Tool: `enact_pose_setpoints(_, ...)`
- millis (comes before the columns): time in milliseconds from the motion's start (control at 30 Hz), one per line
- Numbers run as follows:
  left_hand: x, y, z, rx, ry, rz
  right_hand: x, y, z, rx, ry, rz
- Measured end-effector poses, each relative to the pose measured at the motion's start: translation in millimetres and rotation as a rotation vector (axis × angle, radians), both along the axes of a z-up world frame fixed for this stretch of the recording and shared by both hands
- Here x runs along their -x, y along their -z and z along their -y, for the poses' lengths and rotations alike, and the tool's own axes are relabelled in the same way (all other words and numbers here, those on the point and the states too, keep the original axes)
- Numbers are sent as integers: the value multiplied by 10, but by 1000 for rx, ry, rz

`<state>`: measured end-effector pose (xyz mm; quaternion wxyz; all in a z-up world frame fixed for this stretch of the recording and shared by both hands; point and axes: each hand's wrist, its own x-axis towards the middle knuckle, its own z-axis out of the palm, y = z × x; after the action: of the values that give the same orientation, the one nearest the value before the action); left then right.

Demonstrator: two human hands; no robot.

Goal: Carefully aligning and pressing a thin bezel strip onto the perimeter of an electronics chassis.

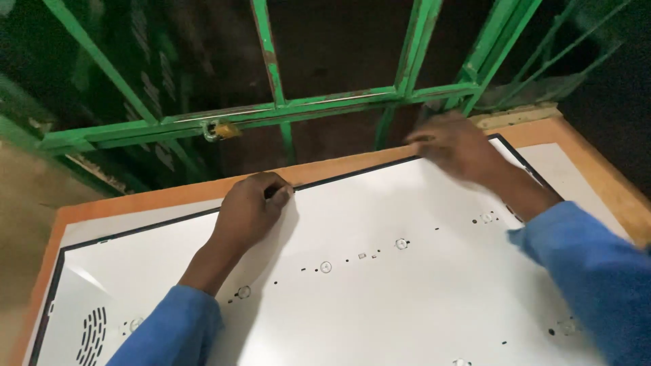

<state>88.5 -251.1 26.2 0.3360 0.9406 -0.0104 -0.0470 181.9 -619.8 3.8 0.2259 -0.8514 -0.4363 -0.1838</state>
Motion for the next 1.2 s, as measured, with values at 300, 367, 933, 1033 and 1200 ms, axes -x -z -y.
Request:
enact_pose_setpoints(300, -105, -24, 695, -53, 111, 52, 326, -507, 741, -170, 561, -762)
enact_pose_setpoints(367, -318, 247, 984, 18, 221, 345, 201, -543, 778, -6, 739, -835)
enact_pose_setpoints(933, -651, -224, 2573, 31, 316, 285, 119, -342, 1067, -152, 454, -738)
enact_pose_setpoints(1033, -621, -292, 2571, -76, 367, 346, 129, -418, 1057, -95, 464, -736)
enact_pose_setpoints(1200, -840, 298, 2638, -55, 415, 662, 84, -536, 1028, 196, 557, -648)
